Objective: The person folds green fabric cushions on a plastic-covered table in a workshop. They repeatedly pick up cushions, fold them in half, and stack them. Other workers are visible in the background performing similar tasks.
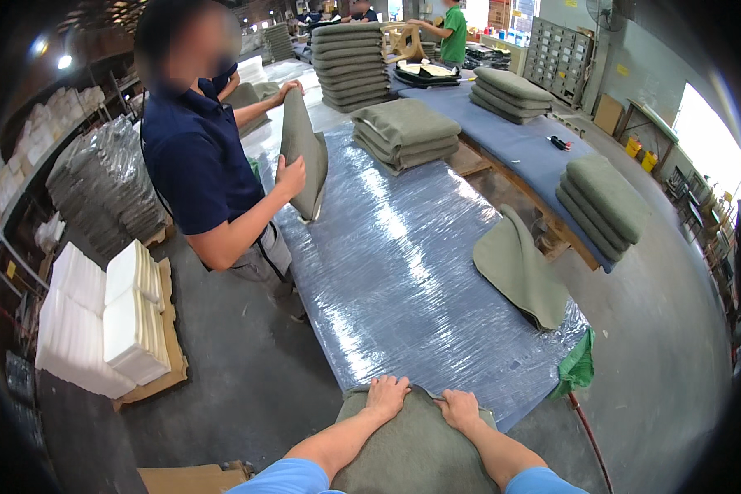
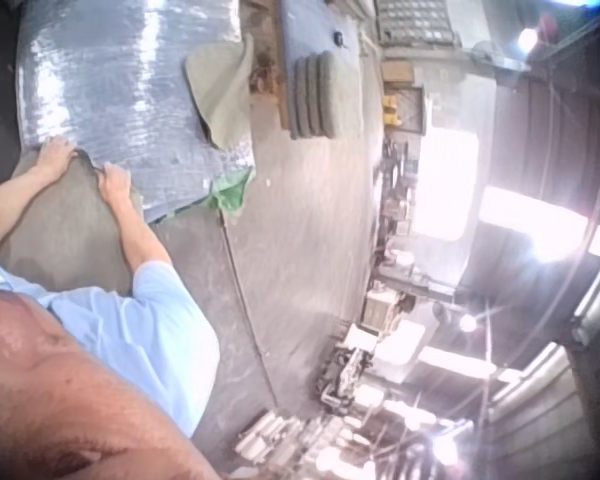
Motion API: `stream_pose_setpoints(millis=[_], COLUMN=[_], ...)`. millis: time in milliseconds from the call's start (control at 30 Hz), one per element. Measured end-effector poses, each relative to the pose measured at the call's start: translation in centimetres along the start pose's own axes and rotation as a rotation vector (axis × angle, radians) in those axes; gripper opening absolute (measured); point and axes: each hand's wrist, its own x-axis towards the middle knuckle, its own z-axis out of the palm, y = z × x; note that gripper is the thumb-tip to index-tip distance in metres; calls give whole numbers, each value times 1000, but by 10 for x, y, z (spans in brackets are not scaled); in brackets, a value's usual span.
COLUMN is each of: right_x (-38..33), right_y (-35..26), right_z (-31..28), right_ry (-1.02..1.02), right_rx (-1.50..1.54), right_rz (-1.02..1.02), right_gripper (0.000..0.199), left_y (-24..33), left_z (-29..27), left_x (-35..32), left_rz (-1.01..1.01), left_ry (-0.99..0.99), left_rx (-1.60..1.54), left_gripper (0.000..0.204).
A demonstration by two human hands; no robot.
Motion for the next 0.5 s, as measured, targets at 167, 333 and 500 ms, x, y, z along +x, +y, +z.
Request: stream_pose_setpoints(millis=[167,333,500], right_x=[16,27,22], right_y=[8,16,9], right_z=[17,27,13], right_ry=[16,61,-15], right_rx=[2,3,-117], right_rz=[-1,-31,17], right_gripper=[32,30,33], left_y=[-7,-9,-1], left_z=[19,27,4], left_x=[11,23,18], left_rz=[1,-2,3], left_ry=[4,-12,-37], left_rx=[-32,-5,-5], left_gripper=[18,18,25])
